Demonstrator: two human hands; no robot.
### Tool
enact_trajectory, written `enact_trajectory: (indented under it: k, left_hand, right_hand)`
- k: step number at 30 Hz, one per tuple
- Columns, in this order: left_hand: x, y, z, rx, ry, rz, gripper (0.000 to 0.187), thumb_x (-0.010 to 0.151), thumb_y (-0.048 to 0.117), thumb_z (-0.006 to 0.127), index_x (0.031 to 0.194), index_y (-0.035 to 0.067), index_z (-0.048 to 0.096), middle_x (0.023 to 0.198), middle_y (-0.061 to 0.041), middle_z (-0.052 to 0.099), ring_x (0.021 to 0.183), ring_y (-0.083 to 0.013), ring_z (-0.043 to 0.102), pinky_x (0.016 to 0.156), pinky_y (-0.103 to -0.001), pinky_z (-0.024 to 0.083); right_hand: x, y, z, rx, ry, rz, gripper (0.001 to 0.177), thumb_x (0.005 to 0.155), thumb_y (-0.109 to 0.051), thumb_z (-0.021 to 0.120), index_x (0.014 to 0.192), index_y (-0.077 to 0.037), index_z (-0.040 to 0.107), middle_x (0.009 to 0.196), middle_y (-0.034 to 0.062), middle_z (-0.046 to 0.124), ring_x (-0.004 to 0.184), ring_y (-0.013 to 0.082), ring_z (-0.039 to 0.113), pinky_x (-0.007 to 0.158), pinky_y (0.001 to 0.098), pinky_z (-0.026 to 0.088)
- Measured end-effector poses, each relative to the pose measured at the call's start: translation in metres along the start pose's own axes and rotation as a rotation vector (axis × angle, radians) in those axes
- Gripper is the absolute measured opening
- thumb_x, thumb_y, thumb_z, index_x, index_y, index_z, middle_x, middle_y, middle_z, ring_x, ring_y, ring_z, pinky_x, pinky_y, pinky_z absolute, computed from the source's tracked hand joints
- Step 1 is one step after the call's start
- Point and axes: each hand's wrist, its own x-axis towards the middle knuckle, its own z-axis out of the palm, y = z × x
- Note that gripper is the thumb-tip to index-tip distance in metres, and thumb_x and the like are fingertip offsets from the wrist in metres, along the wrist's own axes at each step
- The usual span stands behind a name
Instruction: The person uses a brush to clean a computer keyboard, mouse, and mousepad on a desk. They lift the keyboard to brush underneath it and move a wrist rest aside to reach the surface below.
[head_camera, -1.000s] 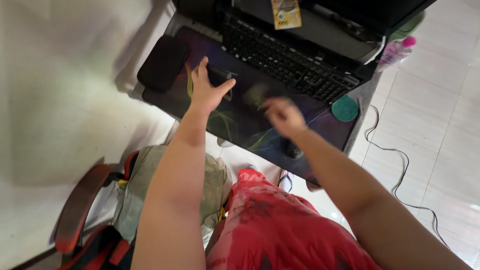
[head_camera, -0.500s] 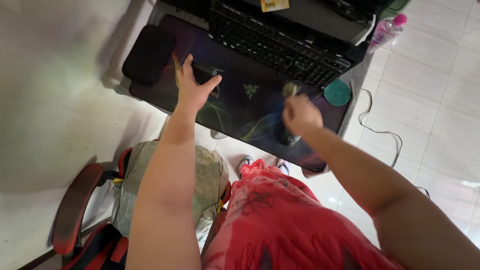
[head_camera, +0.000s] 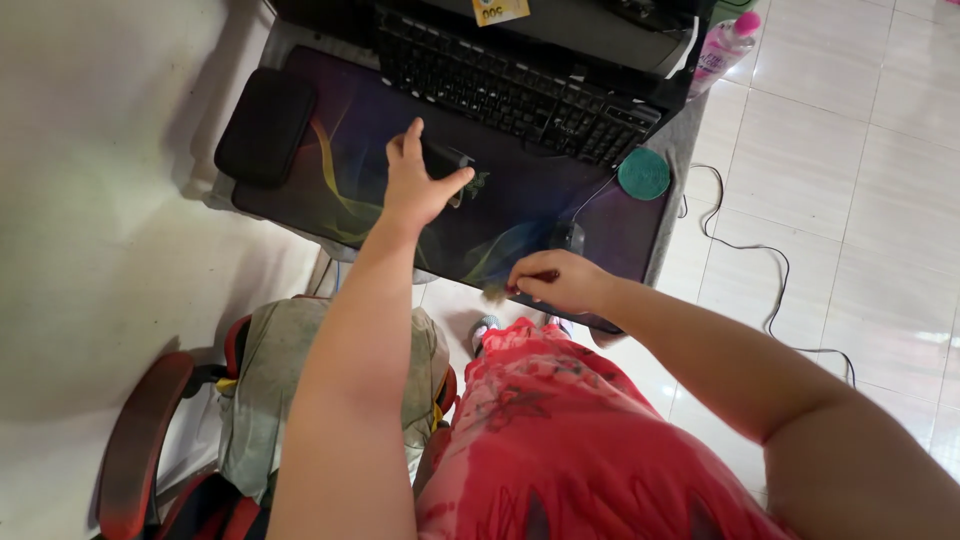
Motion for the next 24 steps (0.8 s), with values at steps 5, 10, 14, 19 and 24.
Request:
enact_trajectory:
  k: [5,10,14,19,24]
  left_hand:
    - [0.008,0.006,0.020,-0.017,-0.025,-0.079,0.105,0.062,0.036,0.084,0.143,0.011,0.020,0.137,-0.018,0.026,0.120,-0.0339,0.045,0.094,-0.037,0.045]
    - [0.025,0.017,0.041,0.062,0.044,-0.086,0.109,0.058,0.037,0.085,0.142,0.014,0.019,0.137,-0.018,0.025,0.117,-0.0363,0.046,0.094,-0.040,0.044]
    - [0.039,0.015,0.055,0.157,0.023,-0.278,0.110,0.060,0.039,0.084,0.143,0.016,0.016,0.139,-0.017,0.024,0.113,-0.0375,0.049,0.094,-0.043,0.043]
    - [0.053,0.014,0.065,0.194,0.028,-0.425,0.111,0.060,0.041,0.083,0.143,0.018,0.014,0.140,-0.017,0.021,0.117,-0.0372,0.045,0.097,-0.044,0.041]
    - [0.038,0.032,0.064,0.417,0.038,-0.404,0.114,0.060,0.045,0.087,0.142,0.019,0.012,0.142,-0.020,0.010,0.131,-0.0438,0.019,0.102,-0.056,0.020]
  right_hand:
    - [-0.008,-0.003,-0.001,-0.303,0.623,0.087,0.017,0.089,-0.015,0.057,0.103,-0.010,0.064,0.091,0.0088,0.058,0.079,0.0237,0.058,0.068,0.0321,0.048]
    - [-0.009,-0.013,0.004,-0.284,0.362,-0.098,0.020,0.083,-0.015,0.062,0.103,-0.012,0.065,0.094,0.0043,0.060,0.084,0.0160,0.059,0.070,0.0275,0.048]
    - [-0.020,0.013,-0.007,0.013,0.573,-0.046,0.020,0.087,-0.011,0.058,0.106,-0.009,0.063,0.098,0.0044,0.059,0.086,0.0134,0.060,0.074,0.0251,0.049]
    - [-0.064,0.055,-0.065,0.188,0.716,0.152,0.021,0.089,-0.008,0.054,0.107,-0.006,0.063,0.094,0.0037,0.061,0.076,0.0109,0.059,0.068,0.0228,0.046]
    - [-0.101,0.056,-0.106,0.198,0.782,0.262,0.020,0.091,-0.009,0.050,0.107,-0.005,0.063,0.090,0.0027,0.063,0.077,0.0091,0.060,0.066,0.0224,0.043]
